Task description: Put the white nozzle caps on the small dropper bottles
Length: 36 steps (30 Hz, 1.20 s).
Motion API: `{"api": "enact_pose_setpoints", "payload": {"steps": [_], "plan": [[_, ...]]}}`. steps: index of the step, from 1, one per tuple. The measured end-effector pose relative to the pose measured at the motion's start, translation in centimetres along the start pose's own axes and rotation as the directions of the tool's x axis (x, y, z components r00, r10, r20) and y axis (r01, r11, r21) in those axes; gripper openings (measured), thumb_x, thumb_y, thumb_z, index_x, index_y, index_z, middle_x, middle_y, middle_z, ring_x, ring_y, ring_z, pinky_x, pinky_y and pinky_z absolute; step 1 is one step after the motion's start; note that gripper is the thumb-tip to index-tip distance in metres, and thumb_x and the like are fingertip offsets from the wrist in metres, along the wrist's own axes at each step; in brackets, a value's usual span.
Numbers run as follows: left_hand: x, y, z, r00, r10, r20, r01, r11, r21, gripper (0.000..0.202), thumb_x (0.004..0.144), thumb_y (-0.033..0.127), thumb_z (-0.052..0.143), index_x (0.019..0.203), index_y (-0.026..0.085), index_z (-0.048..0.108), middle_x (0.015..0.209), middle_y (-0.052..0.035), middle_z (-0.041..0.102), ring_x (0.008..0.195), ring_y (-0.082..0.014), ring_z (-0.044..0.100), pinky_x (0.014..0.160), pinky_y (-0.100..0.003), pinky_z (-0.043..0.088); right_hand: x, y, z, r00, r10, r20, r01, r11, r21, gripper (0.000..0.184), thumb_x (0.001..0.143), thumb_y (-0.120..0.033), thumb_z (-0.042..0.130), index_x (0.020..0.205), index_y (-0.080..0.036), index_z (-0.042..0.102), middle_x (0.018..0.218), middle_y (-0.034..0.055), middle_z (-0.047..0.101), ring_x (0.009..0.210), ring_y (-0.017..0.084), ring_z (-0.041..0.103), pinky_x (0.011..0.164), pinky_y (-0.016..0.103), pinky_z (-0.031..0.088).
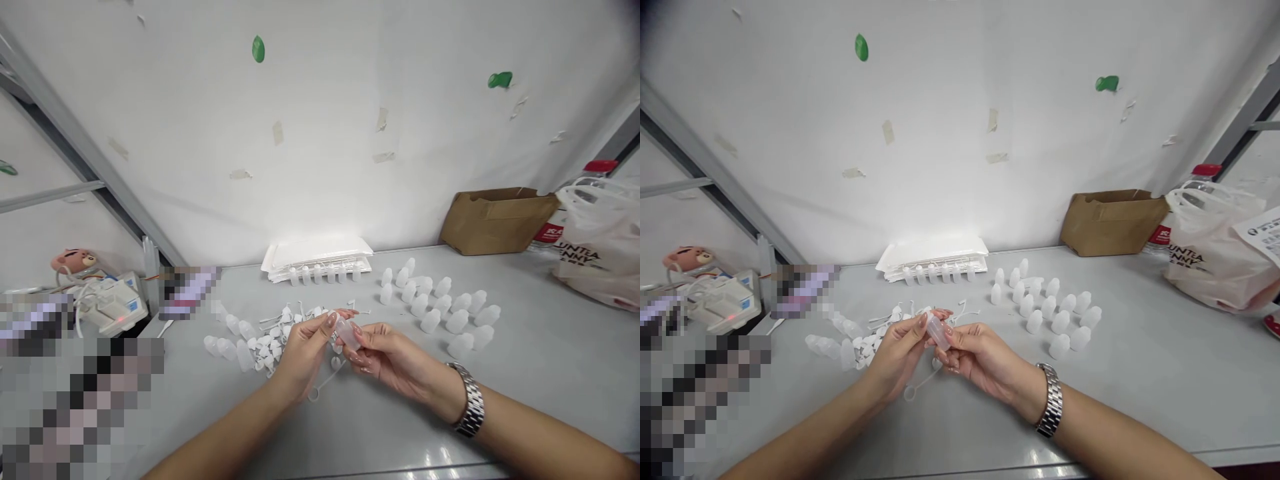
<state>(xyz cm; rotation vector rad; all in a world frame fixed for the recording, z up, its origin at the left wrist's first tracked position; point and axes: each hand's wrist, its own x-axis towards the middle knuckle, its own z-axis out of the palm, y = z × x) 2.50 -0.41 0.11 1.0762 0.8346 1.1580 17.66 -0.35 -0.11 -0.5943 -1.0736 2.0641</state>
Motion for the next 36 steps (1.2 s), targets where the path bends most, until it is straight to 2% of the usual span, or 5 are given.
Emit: {"api": "enact_pose_setpoints", "payload": {"steps": [6,12,23,31,36], "plan": [[0.2,-0.5,-0.1,0.985,0.020,-0.173,-0.009,0.998,0.065,0.024,0.076,0.036,0.061,0.083,0.017,0.073,0.102,-0.0081,0.069,0.106,-0.0252,0.055,0.095,-0.037,0.036,0.1,-0.5,0.6,0.952,-0.164,-0.259,0.040,0.904,-0.426,0.023,0.072,-0.037,0.065,0.072,-0.015,0.065,0.062,0.0001,0.059,0.059,0.011,0.053,0.060,0.024,0.040],[0.3,-0.5,-0.2,0.989,-0.064,-0.134,0.048,0.992,-0.119,0.020,0.073,0.031,0.067,0.087,0.018,0.072,0.114,-0.0082,0.064,0.116,-0.0245,0.048,0.097,-0.037,0.034,0.0,-0.5,1.1,0.947,-0.209,-0.244,0.043,0.835,-0.548,0.031,0.073,-0.042,0.061,0.055,-0.017,0.058,0.053,-0.0031,0.051,0.054,0.010,0.046,0.058,0.024,0.038],[0.2,-0.2,-0.1,0.995,-0.071,0.064,0.083,0.976,-0.202,0.022,0.077,0.036,0.062,0.078,0.016,0.072,0.092,-0.0078,0.068,0.110,-0.0233,0.051,0.093,-0.034,0.037,0.3,-0.3,-0.6,0.990,0.106,0.095,-0.124,0.970,0.211,0.022,0.076,-0.031,0.064,0.073,-0.009,0.065,0.046,-0.0059,0.041,0.042,0.003,0.030,0.045,0.018,0.026],[0.3,-0.6,-0.1,0.989,-0.034,-0.145,0.014,0.991,-0.134,0.017,0.076,0.030,0.062,0.080,0.017,0.072,0.101,-0.0078,0.068,0.110,-0.0245,0.051,0.097,-0.038,0.033,0.4,-0.7,0.5,0.932,-0.233,-0.277,0.071,0.868,-0.491,0.019,0.069,-0.032,0.069,0.079,-0.017,0.067,0.060,-0.0011,0.060,0.057,0.011,0.051,0.058,0.025,0.039],[0.3,-0.7,-0.1,0.998,-0.040,-0.056,0.031,0.987,-0.156,0.026,0.079,0.037,0.058,0.071,0.016,0.071,0.108,-0.0093,0.065,0.115,-0.0270,0.047,0.099,-0.041,0.031,0.0,-0.6,1.1,0.926,-0.262,-0.270,0.090,0.851,-0.517,0.023,0.072,-0.036,0.065,0.059,-0.017,0.063,0.054,-0.0023,0.054,0.051,0.010,0.046,0.054,0.025,0.037]]}}
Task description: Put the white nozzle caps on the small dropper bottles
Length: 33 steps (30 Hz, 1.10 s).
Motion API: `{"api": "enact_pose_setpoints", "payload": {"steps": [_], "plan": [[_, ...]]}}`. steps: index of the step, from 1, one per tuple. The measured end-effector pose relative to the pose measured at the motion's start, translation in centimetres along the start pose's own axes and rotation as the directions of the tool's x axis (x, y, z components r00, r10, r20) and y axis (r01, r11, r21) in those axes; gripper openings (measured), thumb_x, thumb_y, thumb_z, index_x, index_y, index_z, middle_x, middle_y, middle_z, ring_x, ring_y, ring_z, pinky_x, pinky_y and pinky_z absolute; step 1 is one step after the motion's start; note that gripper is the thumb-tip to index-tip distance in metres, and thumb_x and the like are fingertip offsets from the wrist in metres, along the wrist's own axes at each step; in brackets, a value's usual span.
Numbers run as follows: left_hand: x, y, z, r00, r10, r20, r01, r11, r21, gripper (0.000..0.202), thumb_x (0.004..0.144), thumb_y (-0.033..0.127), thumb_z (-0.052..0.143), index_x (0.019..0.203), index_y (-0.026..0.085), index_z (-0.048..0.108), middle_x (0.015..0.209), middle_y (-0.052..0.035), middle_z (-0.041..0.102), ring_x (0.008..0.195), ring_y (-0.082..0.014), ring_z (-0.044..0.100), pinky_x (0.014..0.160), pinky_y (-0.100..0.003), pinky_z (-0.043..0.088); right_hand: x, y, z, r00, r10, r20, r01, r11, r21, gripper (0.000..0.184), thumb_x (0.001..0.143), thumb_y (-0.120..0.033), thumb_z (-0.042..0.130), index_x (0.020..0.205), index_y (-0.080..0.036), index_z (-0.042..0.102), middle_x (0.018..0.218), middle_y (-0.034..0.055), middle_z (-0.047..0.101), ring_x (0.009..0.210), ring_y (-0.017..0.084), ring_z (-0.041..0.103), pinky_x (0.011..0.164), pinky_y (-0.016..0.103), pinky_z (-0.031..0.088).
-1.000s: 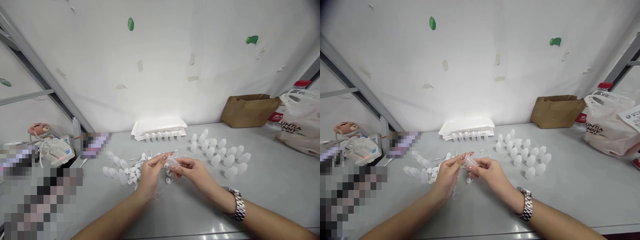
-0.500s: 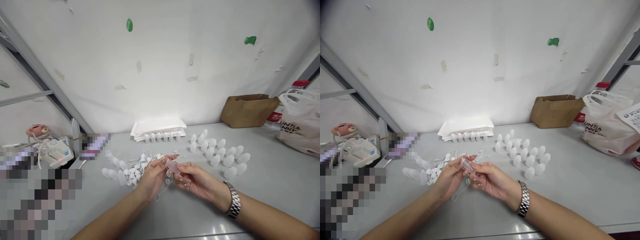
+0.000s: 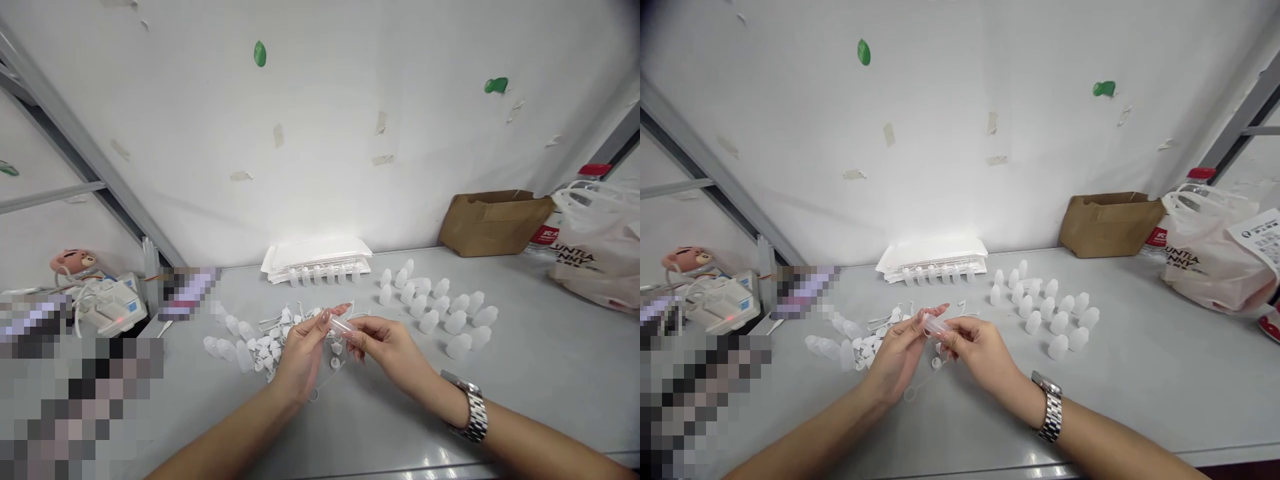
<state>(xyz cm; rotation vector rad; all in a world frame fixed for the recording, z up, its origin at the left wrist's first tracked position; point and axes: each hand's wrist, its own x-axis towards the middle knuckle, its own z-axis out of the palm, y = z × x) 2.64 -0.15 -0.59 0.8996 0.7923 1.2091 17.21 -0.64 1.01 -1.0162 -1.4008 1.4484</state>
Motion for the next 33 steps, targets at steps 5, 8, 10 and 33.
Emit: {"api": "enact_pose_setpoints", "payload": {"steps": [5,8,10,33], "plan": [[0.0,-0.2,0.1,0.999,0.010,0.050,-0.010,1.000,-0.001,0.024,0.080,0.036,0.058,0.072,0.018,0.072,0.104,-0.0083,0.067,0.124,-0.0243,0.039,0.103,-0.038,0.027,0.3,0.9,-0.2,0.977,0.105,0.188,-0.169,0.912,0.373,0.028,0.073,-0.035,0.066,0.058,-0.013,0.060,0.056,-0.0005,0.054,0.050,0.007,0.042,0.051,0.022,0.033],[-0.1,0.2,0.3,0.994,-0.013,0.109,0.013,1.000,-0.004,0.023,0.080,0.037,0.058,0.080,0.019,0.072,0.114,-0.0083,0.064,0.126,-0.0233,0.038,0.104,-0.037,0.028,0.5,1.6,-0.1,0.937,0.132,0.324,-0.312,0.736,0.602,0.022,0.070,-0.027,0.070,0.060,-0.011,0.059,0.054,-0.0029,0.049,0.049,0.005,0.038,0.052,0.020,0.034],[-0.2,0.6,0.5,0.990,-0.015,0.137,0.012,1.000,0.020,0.022,0.078,0.037,0.061,0.084,0.019,0.072,0.115,-0.0090,0.063,0.125,-0.0246,0.039,0.103,-0.038,0.030,0.5,1.8,-0.1,0.921,0.120,0.371,-0.353,0.660,0.663,0.018,0.068,-0.024,0.072,0.065,-0.010,0.060,0.055,-0.0028,0.050,0.049,0.004,0.039,0.052,0.019,0.035],[-0.2,0.5,0.4,1.000,0.026,-0.017,-0.023,0.983,0.182,0.030,0.079,0.041,0.057,0.084,0.016,0.072,0.104,-0.0103,0.069,0.106,-0.0265,0.055,0.096,-0.040,0.034,0.3,2.2,0.2,0.965,0.081,0.248,-0.185,0.883,0.432,0.028,0.077,-0.037,0.063,0.065,-0.011,0.060,0.059,0.0007,0.058,0.050,0.007,0.047,0.053,0.021,0.035]]}}
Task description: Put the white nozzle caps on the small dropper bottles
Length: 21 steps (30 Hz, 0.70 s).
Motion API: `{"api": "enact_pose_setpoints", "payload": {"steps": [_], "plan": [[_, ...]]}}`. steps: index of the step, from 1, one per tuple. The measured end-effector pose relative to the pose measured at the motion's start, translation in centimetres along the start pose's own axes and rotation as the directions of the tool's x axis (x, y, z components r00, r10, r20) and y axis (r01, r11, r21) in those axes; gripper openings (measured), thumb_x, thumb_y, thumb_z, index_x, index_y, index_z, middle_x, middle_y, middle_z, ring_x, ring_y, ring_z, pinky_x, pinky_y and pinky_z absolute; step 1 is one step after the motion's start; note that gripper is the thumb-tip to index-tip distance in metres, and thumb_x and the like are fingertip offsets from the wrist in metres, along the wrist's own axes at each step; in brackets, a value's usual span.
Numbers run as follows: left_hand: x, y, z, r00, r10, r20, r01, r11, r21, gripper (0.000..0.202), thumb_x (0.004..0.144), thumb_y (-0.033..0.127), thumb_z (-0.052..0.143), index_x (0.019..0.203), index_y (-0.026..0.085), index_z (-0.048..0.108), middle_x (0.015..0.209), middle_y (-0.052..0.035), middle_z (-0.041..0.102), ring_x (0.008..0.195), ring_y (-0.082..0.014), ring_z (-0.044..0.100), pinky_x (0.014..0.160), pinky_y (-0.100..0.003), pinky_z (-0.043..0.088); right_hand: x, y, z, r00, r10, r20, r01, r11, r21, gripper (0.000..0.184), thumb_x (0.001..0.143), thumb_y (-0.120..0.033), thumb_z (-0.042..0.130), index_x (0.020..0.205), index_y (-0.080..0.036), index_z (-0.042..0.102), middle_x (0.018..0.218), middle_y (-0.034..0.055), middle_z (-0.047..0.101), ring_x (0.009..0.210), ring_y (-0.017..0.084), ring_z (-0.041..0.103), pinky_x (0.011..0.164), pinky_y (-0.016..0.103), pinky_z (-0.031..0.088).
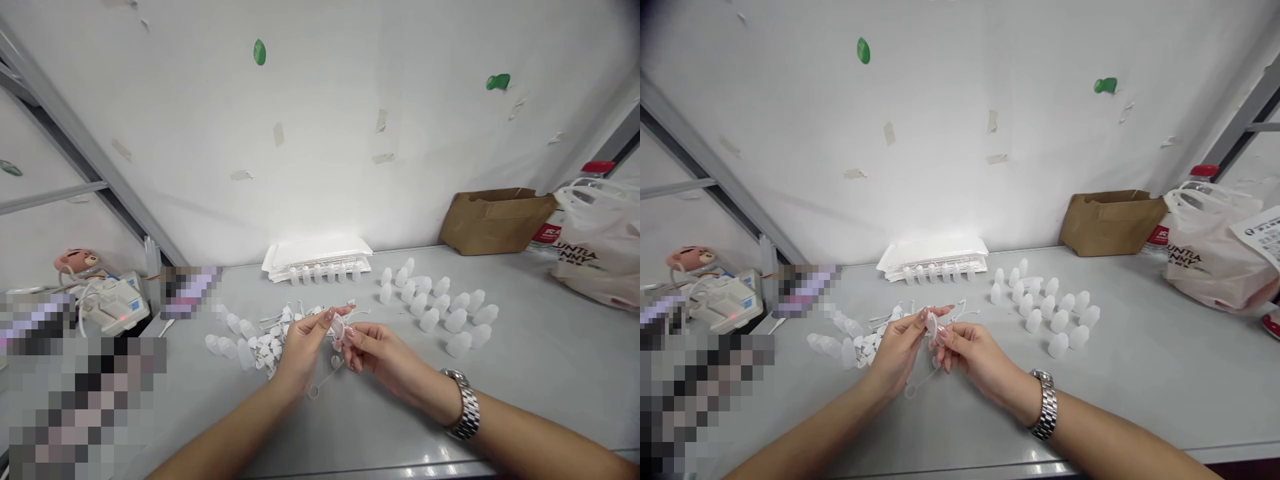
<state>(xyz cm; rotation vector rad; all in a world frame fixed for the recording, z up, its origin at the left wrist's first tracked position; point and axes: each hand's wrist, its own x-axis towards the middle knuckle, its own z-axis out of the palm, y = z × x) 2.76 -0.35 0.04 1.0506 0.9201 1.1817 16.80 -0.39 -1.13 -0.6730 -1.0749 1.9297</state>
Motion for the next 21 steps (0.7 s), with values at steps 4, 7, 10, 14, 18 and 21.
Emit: {"api": "enact_pose_setpoints", "payload": {"steps": [4,7,10,14,18,21], "plan": [[0.4,0.7,-0.2,0.995,-0.008,0.101,0.009,1.000,-0.011,0.035,0.081,0.042,0.053,0.073,0.014,0.072,0.103,-0.0118,0.068,0.110,-0.0264,0.052,0.099,-0.039,0.030,0.0,-0.6,-0.2,0.991,0.039,0.129,-0.061,0.984,0.168,0.030,0.082,-0.037,0.056,0.069,-0.011,0.061,0.053,-0.0012,0.053,0.043,0.006,0.040,0.050,0.023,0.033],[1.0,1.8,-1.4,0.996,-0.020,0.087,0.013,0.997,0.081,0.038,0.082,0.047,0.048,0.088,0.016,0.071,0.107,-0.0112,0.066,0.105,-0.0259,0.053,0.092,-0.039,0.036,-0.2,-1.4,-0.6,0.983,0.038,0.182,-0.069,0.984,0.165,0.031,0.083,-0.037,0.054,0.071,-0.010,0.062,0.057,0.0007,0.054,0.046,0.006,0.044,0.050,0.023,0.034],[1.5,2.4,-3.1,0.996,-0.031,0.089,-0.017,0.869,0.494,0.031,0.077,0.045,0.055,0.090,0.021,0.071,0.096,-0.0083,0.067,0.091,-0.0234,0.057,0.080,-0.034,0.041,-0.5,-2.3,-1.0,0.984,0.019,0.178,-0.039,0.993,0.111,0.028,0.083,-0.036,0.056,0.079,-0.009,0.065,0.062,0.0016,0.056,0.050,0.006,0.047,0.053,0.022,0.036],[1.5,1.8,-4.2,0.971,-0.060,0.231,-0.151,0.594,0.790,0.024,0.067,0.036,0.067,0.089,0.026,0.071,0.087,-0.0036,0.063,0.079,-0.0203,0.057,0.071,-0.030,0.043,-0.5,-3.1,-1.6,0.993,-0.053,0.109,0.052,0.999,0.016,0.025,0.083,-0.035,0.057,0.079,-0.012,0.066,0.069,0.0026,0.058,0.057,0.007,0.050,0.062,0.024,0.040],[1.0,0.6,-3.9,0.935,-0.023,0.353,-0.297,0.490,0.819,0.023,0.073,0.025,0.062,0.095,0.028,0.068,0.090,-0.0033,0.060,0.088,-0.0202,0.054,0.079,-0.032,0.042,-0.3,-3.1,-2.3,0.994,-0.100,0.041,0.101,0.995,-0.015,0.022,0.083,-0.034,0.056,0.084,-0.016,0.067,0.074,0.0020,0.057,0.062,0.009,0.050,0.067,0.025,0.041],[0.8,0.2,-3.5,0.926,0.009,0.378,-0.345,0.430,0.834,0.021,0.077,0.022,0.058,0.095,0.028,0.068,0.090,-0.0045,0.060,0.093,-0.0217,0.051,0.082,-0.034,0.041,-0.1,-2.9,-2.6,0.997,-0.082,0.003,0.083,0.996,-0.018,0.021,0.084,-0.035,0.055,0.084,-0.018,0.067,0.076,0.0020,0.057,0.065,0.010,0.049,0.068,0.026,0.041]]}}
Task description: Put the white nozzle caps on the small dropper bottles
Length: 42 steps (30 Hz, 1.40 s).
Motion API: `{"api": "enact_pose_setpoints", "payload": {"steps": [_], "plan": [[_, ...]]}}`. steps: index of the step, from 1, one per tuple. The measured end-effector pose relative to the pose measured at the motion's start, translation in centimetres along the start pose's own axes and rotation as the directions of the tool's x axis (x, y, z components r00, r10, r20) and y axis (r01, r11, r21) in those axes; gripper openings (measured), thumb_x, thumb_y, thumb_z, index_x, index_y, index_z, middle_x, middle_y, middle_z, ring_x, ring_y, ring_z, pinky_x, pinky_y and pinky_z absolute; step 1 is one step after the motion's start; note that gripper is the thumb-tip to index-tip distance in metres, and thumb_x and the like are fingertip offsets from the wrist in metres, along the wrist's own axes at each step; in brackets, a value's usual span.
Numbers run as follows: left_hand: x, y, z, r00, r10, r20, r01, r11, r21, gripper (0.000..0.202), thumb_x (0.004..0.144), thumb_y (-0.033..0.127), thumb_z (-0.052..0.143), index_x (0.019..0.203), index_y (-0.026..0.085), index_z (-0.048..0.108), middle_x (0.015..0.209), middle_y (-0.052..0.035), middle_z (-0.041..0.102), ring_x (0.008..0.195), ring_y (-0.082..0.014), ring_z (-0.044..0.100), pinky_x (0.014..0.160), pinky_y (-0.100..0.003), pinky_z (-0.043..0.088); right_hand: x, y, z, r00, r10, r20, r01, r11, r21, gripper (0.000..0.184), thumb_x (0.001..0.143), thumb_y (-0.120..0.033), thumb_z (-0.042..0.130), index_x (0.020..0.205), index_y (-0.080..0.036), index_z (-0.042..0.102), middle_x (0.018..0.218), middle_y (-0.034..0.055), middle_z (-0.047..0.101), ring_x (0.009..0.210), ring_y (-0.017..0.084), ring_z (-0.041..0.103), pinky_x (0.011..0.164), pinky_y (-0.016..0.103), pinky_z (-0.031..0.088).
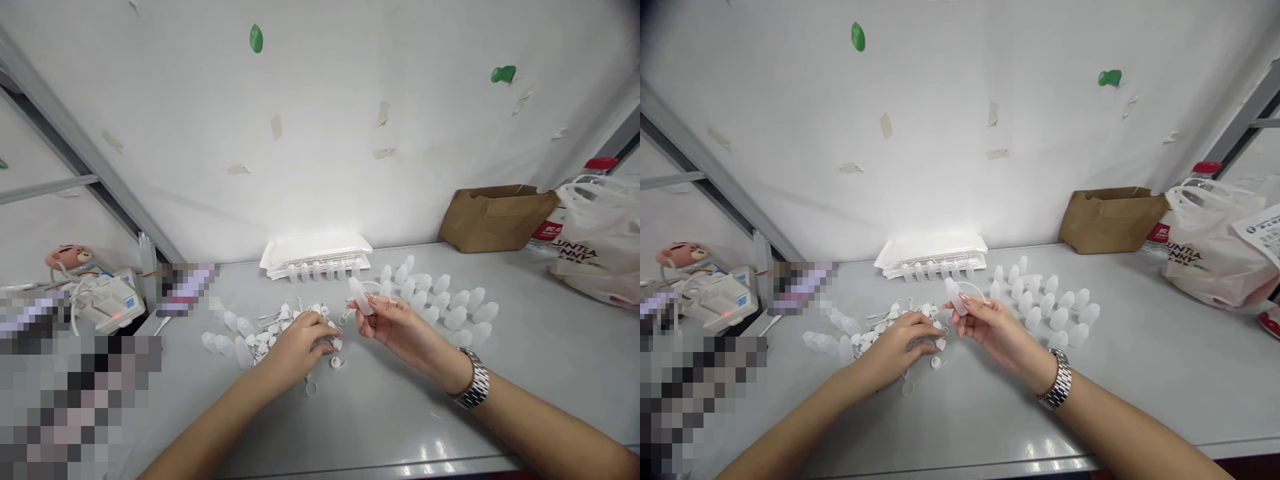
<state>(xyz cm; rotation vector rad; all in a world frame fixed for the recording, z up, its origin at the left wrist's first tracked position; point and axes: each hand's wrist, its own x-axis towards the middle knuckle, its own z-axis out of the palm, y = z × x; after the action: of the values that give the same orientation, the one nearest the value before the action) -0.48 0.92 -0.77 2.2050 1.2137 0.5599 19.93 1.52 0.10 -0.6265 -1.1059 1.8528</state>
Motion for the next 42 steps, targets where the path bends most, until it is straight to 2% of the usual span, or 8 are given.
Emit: {"api": "enact_pose_setpoints", "payload": {"steps": [10,14,18,21,28,36,39,42], "plan": [[0.3,-0.3,0.9,0.995,0.016,-0.099,-0.014,1.000,0.024,0.015,0.076,0.019,0.057,0.086,0.023,0.068,0.093,-0.0062,0.059,0.095,-0.0226,0.051,0.083,-0.035,0.041,0.1,0.3,0.2,0.999,0.028,-0.023,-0.029,0.999,-0.020,0.023,0.082,-0.036,0.057,0.082,-0.015,0.067,0.071,0.0019,0.057,0.063,0.010,0.050,0.065,0.026,0.040],[0.4,0.0,-0.2,0.973,-0.103,-0.205,0.049,0.966,-0.254,0.011,0.078,0.028,0.056,0.085,0.023,0.063,0.094,-0.0047,0.064,0.092,-0.0220,0.055,0.083,-0.035,0.041,0.2,0.3,0.2,0.994,-0.010,-0.107,-0.010,0.983,-0.183,0.021,0.076,-0.037,0.064,0.073,-0.016,0.067,0.071,0.0011,0.058,0.063,0.010,0.050,0.065,0.027,0.039],[0.7,0.5,-1.3,0.922,-0.318,-0.221,0.118,0.775,-0.621,0.017,0.071,0.033,0.065,0.080,0.020,0.060,0.077,-0.0029,0.066,0.077,-0.0187,0.061,0.068,-0.029,0.045,0.2,0.1,0.5,0.978,-0.058,-0.198,-0.027,0.914,-0.405,0.023,0.071,-0.039,0.067,0.077,-0.017,0.067,0.067,-0.0005,0.058,0.063,0.011,0.050,0.064,0.027,0.039],[0.8,0.8,-1.5,0.911,-0.358,-0.204,0.113,0.694,-0.711,0.020,0.065,0.032,0.070,0.075,0.018,0.063,0.070,-0.0023,0.066,0.070,-0.0167,0.061,0.060,-0.025,0.045,0.2,0.1,0.9,0.977,-0.077,-0.200,-0.036,0.860,-0.508,0.025,0.069,-0.040,0.068,0.080,-0.017,0.066,0.067,-0.0002,0.059,0.062,0.013,0.050,0.060,0.028,0.038],[0.5,1.0,-1.3,0.923,-0.335,-0.190,0.093,0.672,-0.734,0.015,0.063,0.027,0.072,0.075,0.017,0.070,0.083,-0.0057,0.070,0.079,-0.0199,0.063,0.070,-0.029,0.049,-0.3,0.4,1.1,0.967,-0.244,-0.077,0.092,0.613,-0.785,0.018,0.077,-0.035,0.062,0.087,-0.021,0.065,0.080,0.0036,0.060,0.073,0.016,0.053,0.067,0.031,0.042],[0.4,1.1,-1.1,0.917,-0.339,-0.212,0.084,0.681,-0.727,0.011,0.061,0.023,0.073,0.072,0.020,0.074,0.079,-0.0040,0.067,0.079,-0.0191,0.061,0.072,-0.029,0.049,-1.1,1.0,0.6,0.865,-0.446,0.230,0.364,0.242,-0.899,0.024,0.084,-0.025,0.053,0.107,-0.021,0.059,0.085,0.0082,0.059,0.079,0.019,0.053,0.071,0.034,0.044],[0.4,1.0,-1.1,0.910,-0.343,-0.231,0.081,0.695,-0.714,0.011,0.061,0.022,0.073,0.071,0.022,0.075,0.077,-0.0032,0.066,0.078,-0.0183,0.059,0.072,-0.029,0.047,-1.1,0.7,0.9,0.886,-0.422,0.192,0.337,0.301,-0.892,0.023,0.083,-0.028,0.056,0.104,-0.019,0.060,0.086,0.0079,0.059,0.080,0.019,0.053,0.072,0.033,0.043],[0.2,0.9,-1.0,0.898,-0.327,-0.295,0.045,0.734,-0.677,0.011,0.059,0.018,0.073,0.069,0.024,0.075,0.069,-0.0012,0.063,0.072,-0.0156,0.058,0.067,-0.026,0.046,-0.9,0.3,1.3,0.972,-0.231,0.031,0.157,0.547,-0.822,0.021,0.083,-0.037,0.054,0.084,-0.018,0.063,0.073,0.0041,0.058,0.068,0.016,0.053,0.065,0.030,0.042]]}}
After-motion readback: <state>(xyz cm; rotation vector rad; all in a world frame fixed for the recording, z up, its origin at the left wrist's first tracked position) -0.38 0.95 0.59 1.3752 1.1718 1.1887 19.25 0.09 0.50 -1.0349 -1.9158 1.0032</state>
